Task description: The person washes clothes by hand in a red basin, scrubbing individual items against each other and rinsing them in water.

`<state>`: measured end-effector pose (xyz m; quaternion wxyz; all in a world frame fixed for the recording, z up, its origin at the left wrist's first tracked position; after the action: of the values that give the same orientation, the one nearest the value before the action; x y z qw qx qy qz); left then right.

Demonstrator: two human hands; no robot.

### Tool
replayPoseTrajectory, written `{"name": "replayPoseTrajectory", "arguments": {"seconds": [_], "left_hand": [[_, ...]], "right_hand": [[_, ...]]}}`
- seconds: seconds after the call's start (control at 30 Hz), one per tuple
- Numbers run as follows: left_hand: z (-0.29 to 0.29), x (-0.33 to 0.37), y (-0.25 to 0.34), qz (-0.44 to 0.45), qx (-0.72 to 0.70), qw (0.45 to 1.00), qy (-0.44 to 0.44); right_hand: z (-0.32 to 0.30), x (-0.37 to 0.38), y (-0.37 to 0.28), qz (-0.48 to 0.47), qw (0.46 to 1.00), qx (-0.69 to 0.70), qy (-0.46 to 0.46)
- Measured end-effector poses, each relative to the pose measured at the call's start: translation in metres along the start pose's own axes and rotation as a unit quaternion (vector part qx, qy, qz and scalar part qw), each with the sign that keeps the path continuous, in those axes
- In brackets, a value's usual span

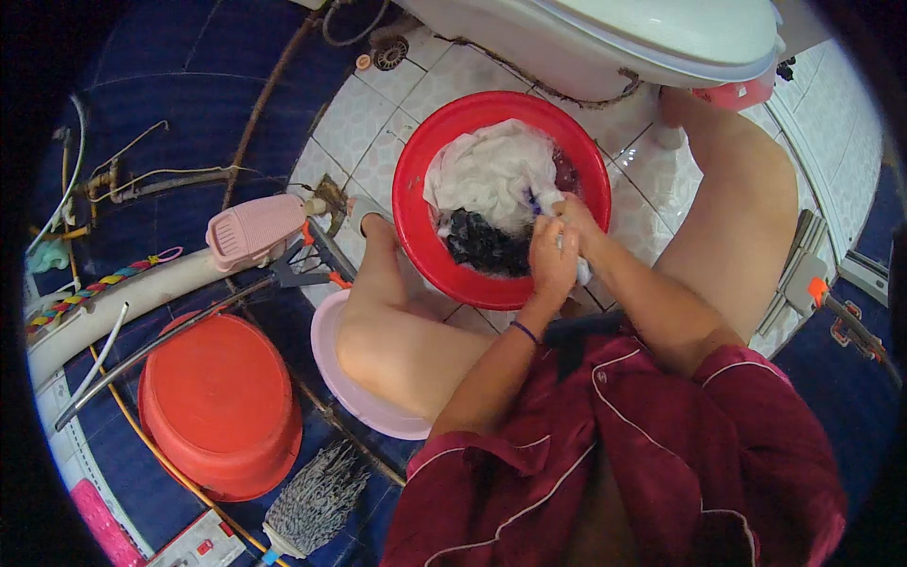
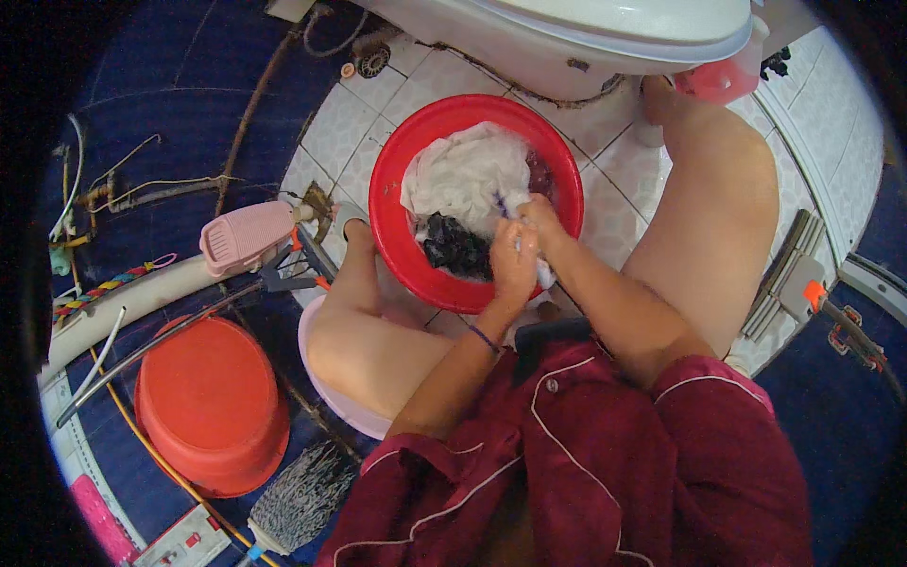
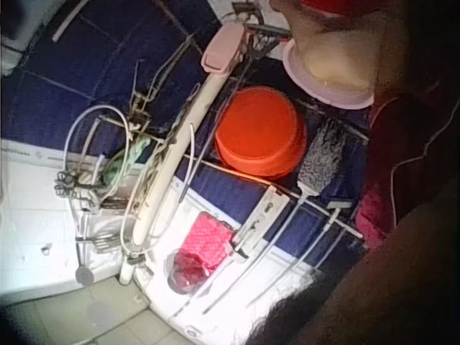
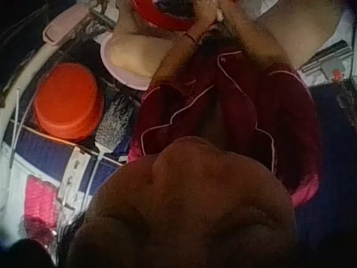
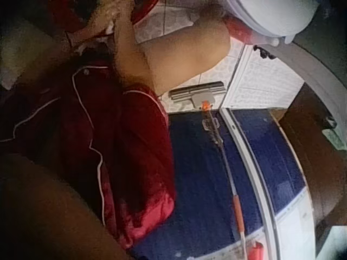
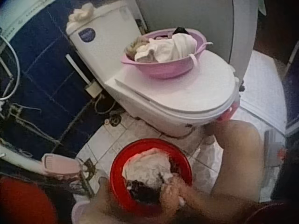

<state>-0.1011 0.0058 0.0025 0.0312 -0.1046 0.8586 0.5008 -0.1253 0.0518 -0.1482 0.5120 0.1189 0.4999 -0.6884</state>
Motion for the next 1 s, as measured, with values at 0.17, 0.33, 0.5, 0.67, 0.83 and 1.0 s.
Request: {"name": "replayPoseTrajectory", "arguments": {"seconds": [0.17,0.33,0.5,0.67,0.83,1.0], "left_hand": [[-0.026,0.012,-0.138,-0.176,0.061,0.982,-0.019],[-0.030,0.021,-0.137,-0.218,-0.583,0.782,0.009],[-0.016,0.017,-0.094,-0.239,-0.625,0.735,-0.111],[-0.031,0.021,-0.123,-0.217,-0.510,0.832,0.002],[-0.047,0.020,-0.180,-0.110,-0.124,0.986,-0.017],[0.016,-0.005,-0.150,-0.050,0.214,0.966,-0.135]], "right_hand": [[0.053,-0.051,-0.037,-0.075,0.988,-0.065,0.114],[0.088,-0.046,-0.062,-0.184,0.919,-0.345,-0.053],[0.133,-0.079,-0.077,-0.278,0.756,-0.575,-0.141],[0.104,-0.082,-0.101,-0.287,0.730,-0.620,0.001],[0.065,-0.075,-0.128,-0.328,0.816,-0.458,0.128],[0.023,-0.053,-0.087,-0.231,0.884,-0.380,0.141]]}}
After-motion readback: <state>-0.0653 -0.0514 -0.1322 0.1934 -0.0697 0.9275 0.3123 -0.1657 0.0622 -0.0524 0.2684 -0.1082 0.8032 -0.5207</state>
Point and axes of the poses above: each hand's wrist, its own x-axis towards the middle knuckle, its own z-axis out of the palm, y = z × x, the point moved 10 cm from there along x, towards the middle knuckle, and after that the axes turned 10 degrees about -y, right-handed, at the moved point
